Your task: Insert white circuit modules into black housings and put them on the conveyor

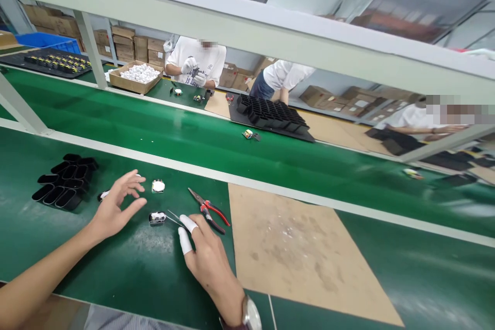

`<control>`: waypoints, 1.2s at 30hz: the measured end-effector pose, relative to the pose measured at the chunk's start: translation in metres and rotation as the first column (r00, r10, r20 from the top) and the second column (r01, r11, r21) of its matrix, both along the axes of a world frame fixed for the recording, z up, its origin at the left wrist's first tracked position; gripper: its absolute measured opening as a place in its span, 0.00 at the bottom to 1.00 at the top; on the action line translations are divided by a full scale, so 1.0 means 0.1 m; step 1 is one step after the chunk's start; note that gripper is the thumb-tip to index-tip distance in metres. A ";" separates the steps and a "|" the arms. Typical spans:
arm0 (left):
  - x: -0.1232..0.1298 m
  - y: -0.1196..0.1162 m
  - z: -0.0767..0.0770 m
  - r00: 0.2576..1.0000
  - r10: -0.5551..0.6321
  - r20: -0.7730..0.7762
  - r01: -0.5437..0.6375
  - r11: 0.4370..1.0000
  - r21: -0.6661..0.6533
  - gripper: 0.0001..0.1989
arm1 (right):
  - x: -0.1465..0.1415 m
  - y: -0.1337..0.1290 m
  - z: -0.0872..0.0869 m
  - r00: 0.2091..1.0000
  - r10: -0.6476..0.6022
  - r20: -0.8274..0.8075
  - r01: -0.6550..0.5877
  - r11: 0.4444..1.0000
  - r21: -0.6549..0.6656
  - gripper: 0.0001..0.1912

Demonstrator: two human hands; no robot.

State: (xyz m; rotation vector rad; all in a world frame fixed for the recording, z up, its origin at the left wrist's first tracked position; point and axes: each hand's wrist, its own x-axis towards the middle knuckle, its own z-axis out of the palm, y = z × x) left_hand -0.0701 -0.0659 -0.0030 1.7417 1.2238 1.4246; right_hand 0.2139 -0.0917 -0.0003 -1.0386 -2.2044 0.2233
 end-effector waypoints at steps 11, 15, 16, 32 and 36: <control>0.13 -0.10 -0.19 0.901 -0.368 -0.229 0.266 0.886 -0.379 0.37 | -0.12 0.16 0.05 0.968 0.019 0.252 -0.033 0.998 0.051 0.15; 0.16 -0.09 -0.23 0.901 -0.357 -0.246 0.260 0.899 -0.352 0.34 | -0.16 0.27 0.11 0.954 0.066 0.294 -0.092 0.993 0.073 0.16; 0.17 -0.09 -0.23 0.900 -0.358 -0.249 0.260 0.899 -0.352 0.34 | -0.17 0.28 0.11 0.952 0.073 0.297 -0.100 0.992 0.076 0.16; 0.21 -0.08 -0.27 0.893 -0.364 -0.264 0.260 0.896 -0.359 0.33 | -0.18 0.33 0.05 0.954 0.093 0.285 -0.119 0.990 0.074 0.15; 0.21 -0.08 -0.27 0.899 -0.360 -0.251 0.257 0.895 -0.365 0.33 | -0.22 0.33 0.07 0.949 0.102 0.298 -0.130 0.988 0.078 0.16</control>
